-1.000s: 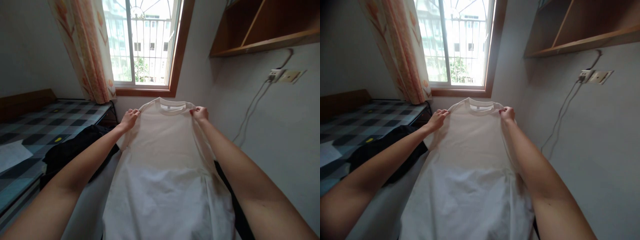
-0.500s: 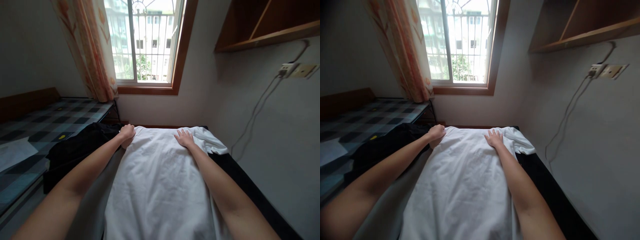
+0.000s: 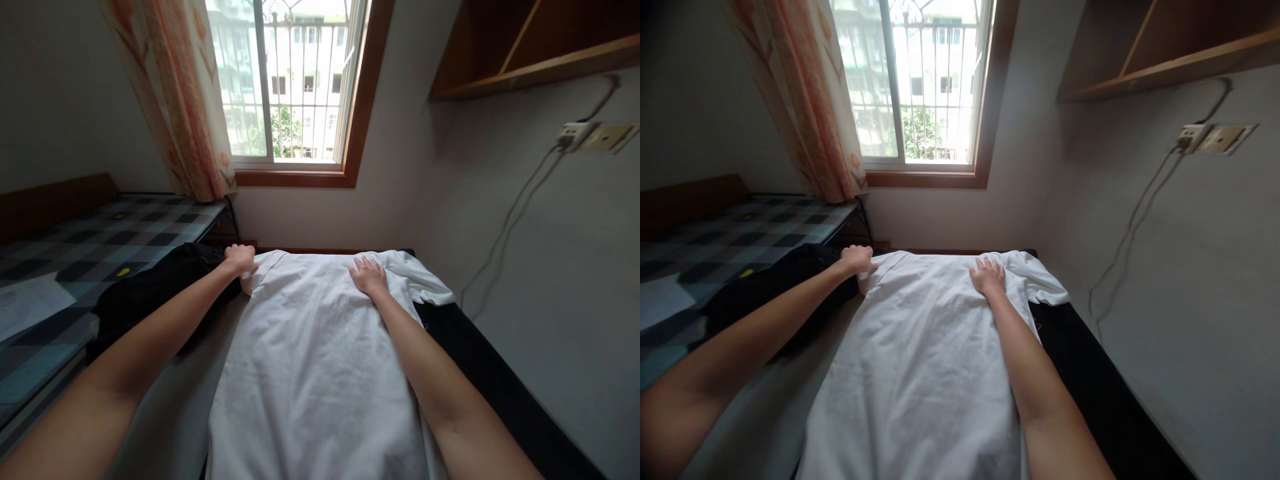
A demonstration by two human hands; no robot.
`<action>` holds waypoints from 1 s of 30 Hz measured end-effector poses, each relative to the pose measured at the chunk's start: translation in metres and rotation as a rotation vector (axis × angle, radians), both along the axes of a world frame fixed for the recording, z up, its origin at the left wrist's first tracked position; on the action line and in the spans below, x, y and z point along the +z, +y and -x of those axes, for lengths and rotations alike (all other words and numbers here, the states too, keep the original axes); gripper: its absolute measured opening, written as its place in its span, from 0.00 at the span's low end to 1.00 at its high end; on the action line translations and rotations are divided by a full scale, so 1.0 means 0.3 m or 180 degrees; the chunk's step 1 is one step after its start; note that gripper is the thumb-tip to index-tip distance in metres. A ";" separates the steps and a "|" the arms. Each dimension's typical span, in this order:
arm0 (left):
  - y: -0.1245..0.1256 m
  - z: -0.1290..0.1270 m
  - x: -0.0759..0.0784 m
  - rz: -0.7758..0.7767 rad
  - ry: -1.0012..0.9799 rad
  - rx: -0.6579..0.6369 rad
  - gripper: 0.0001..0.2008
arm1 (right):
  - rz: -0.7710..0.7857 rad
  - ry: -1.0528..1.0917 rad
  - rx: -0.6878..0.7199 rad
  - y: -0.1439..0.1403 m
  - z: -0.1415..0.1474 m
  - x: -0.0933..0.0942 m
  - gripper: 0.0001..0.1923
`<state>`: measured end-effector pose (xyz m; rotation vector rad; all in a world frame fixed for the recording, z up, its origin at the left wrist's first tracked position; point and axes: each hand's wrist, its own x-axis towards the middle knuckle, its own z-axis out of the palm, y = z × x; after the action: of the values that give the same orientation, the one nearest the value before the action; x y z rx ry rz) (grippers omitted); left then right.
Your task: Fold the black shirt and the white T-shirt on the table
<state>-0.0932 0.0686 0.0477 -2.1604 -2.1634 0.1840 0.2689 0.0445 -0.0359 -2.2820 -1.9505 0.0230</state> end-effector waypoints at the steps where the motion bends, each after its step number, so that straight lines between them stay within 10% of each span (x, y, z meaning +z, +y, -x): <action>1: -0.002 0.007 0.007 0.0022 0.0019 0.0045 0.21 | -0.0017 0.0001 0.0004 -0.002 0.001 0.001 0.30; 15: 0.027 0.091 0.072 -0.0755 -0.0738 -0.0074 0.16 | -0.0158 0.0032 -0.0011 -0.005 0.001 -0.004 0.29; 23: -0.078 0.038 -0.002 0.0350 -0.0220 -0.1087 0.32 | -0.0181 0.0034 -0.0018 -0.004 0.001 -0.007 0.29; 30: -0.074 0.065 -0.006 -0.0168 -0.0453 -0.0707 0.07 | -0.0317 0.0024 0.0002 -0.008 0.001 -0.009 0.27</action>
<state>-0.1126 0.0466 0.0460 -2.4279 -1.9484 -0.0421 0.2685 0.0423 -0.0387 -2.2150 -1.9038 -0.0641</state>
